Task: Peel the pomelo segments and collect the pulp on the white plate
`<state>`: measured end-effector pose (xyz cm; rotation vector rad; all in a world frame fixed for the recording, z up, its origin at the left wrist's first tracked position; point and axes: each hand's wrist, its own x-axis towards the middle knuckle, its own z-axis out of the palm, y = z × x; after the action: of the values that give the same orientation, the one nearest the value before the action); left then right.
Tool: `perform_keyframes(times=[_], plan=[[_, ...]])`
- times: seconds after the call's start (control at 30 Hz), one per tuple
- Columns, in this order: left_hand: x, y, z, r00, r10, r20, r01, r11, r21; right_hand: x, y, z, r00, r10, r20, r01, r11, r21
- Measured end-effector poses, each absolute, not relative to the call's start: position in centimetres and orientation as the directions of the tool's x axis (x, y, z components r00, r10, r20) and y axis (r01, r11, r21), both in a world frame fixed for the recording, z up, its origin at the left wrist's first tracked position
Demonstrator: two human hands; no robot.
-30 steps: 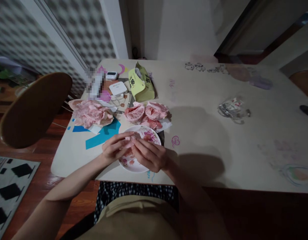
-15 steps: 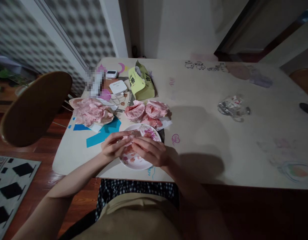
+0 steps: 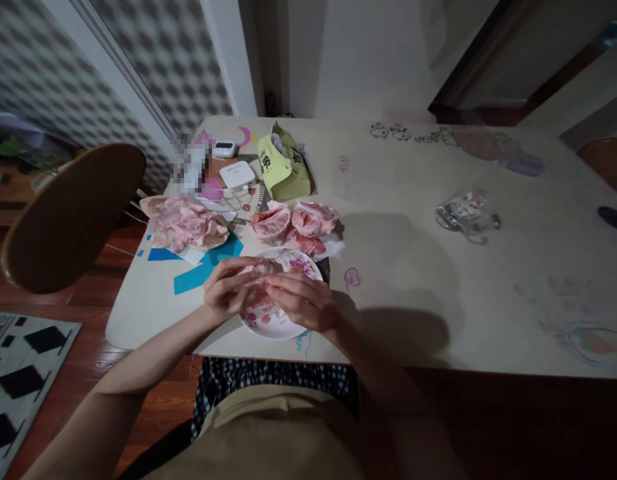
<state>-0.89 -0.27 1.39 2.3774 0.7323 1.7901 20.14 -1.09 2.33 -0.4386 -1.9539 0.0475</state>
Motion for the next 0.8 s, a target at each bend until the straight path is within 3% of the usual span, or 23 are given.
perform_keyframes(times=[0.3, 0.5, 0.8], plan=[[-1.3, 0.3, 1.0, 0.083, 0.527, 0.846, 0.402, -0.794, 0.455, 20.3, -0.7, 2.8, -0.28, 0.363, 0.889, 0.374, 0.894, -0.248], [-1.0, 0.5, 1.3, 0.013, 0.647, 0.762, 0.338, -0.72, 0.606, 19.8, -0.3, 2.9, -0.249, 0.356, 0.901, 0.443, 0.869, -0.221], [-0.9, 0.7, 1.6, -0.002, 0.711, 0.704, 0.348, -0.659, 0.667, 19.9, 0.0, 2.8, -0.367, 0.388, 0.845, 0.514, 0.842, -0.164]])
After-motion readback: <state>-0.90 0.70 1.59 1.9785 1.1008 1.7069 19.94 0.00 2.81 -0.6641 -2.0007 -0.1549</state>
